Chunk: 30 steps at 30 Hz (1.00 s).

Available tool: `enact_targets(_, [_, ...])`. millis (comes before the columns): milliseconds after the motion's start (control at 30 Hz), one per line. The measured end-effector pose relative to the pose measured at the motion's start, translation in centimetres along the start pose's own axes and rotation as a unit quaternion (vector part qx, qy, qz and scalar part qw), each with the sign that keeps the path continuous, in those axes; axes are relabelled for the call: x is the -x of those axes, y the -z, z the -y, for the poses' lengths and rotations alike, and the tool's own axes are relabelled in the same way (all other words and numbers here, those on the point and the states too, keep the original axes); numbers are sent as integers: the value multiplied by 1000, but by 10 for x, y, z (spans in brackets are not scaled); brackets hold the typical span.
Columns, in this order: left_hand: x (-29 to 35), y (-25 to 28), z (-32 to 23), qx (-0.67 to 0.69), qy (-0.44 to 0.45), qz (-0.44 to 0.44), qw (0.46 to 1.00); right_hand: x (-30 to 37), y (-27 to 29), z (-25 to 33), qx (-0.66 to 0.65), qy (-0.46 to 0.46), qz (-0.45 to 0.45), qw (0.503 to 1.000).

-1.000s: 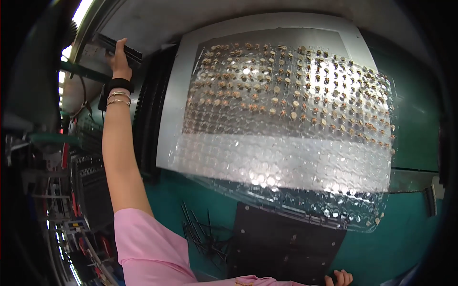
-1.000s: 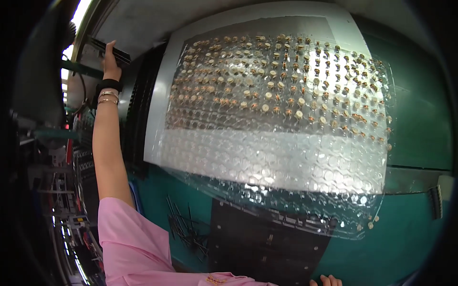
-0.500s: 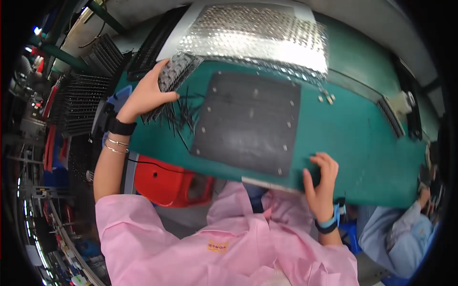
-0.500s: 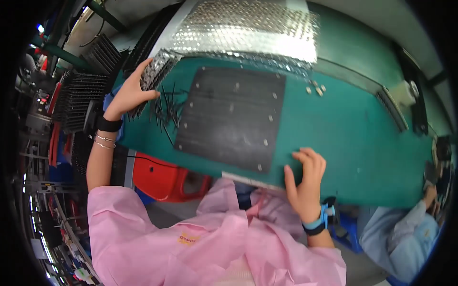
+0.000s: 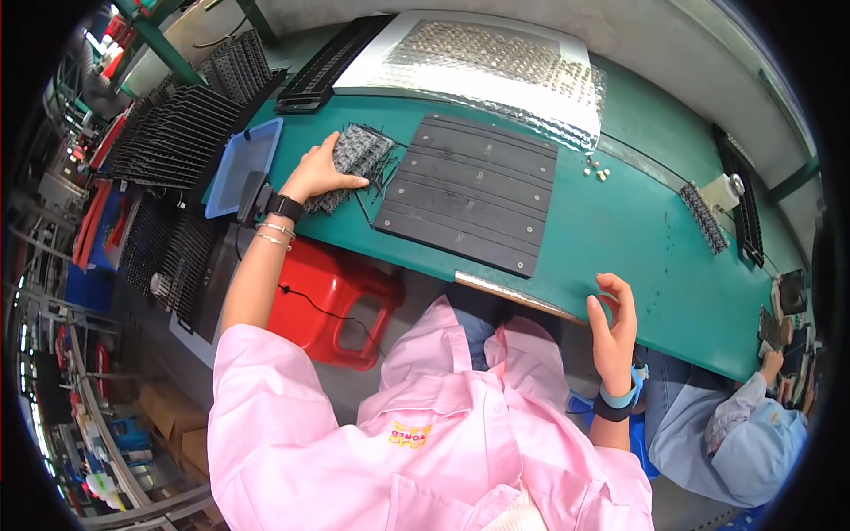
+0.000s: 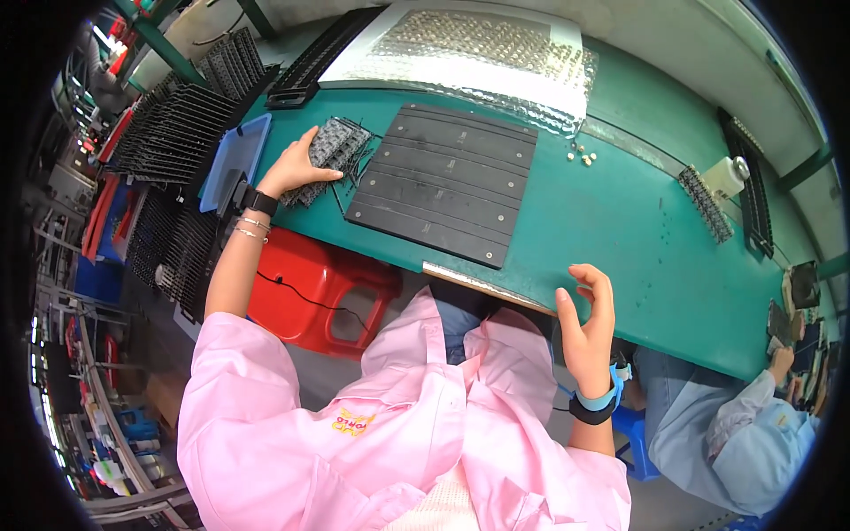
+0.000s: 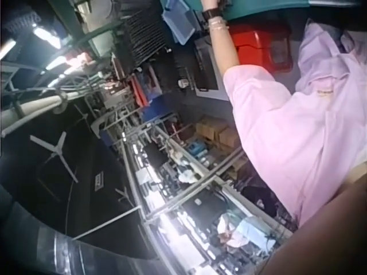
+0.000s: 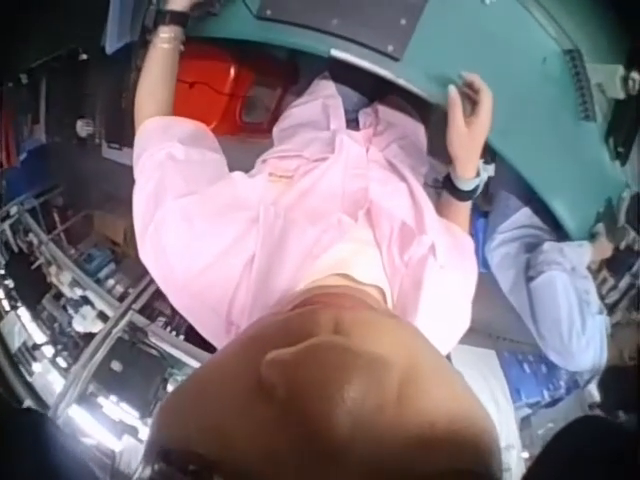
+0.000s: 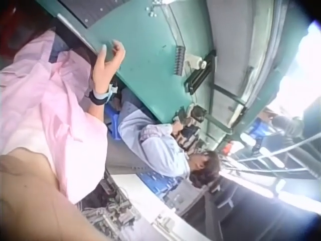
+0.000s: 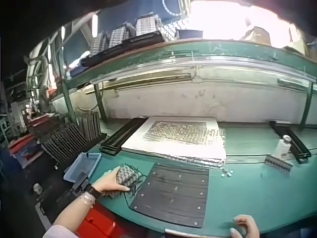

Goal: The person inserts small components into a circuit board panel by hand, places the panel onto a jig, and presses it down. They then set the panel aside, retrieve a new panel from a rack, and repeat the process.

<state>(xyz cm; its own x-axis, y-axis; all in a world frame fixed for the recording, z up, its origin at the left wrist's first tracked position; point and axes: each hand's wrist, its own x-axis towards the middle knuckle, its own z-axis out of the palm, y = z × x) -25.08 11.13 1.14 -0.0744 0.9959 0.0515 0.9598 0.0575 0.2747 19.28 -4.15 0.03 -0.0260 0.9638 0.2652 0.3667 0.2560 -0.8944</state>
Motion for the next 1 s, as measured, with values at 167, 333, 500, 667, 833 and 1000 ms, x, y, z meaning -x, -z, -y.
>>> enact_targets(167, [-1,4,-1,4,6,-7,1000,-12,2,9,98,-5,-44,994])
enact_targets(333, [5,13,3,-5,11,-43,999,-32,-7,27,136,3,-29,990])
enact_targets(500, [38,34,-92,77,-119,-163,976,-62,-42,51,-29,44,107,993])
enact_targets(667, [55,14,-183,131,-256,-138,948,-108,-88,62,-185,-22,136,973])
enact_targets(833, [8,-14,-163,437,-286,-63,851,-161,-76,38,-57,-35,113,991])
enact_targets(1000, [-16,-37,-148,457,-240,35,856,-177,-69,30,-19,43,150,988])
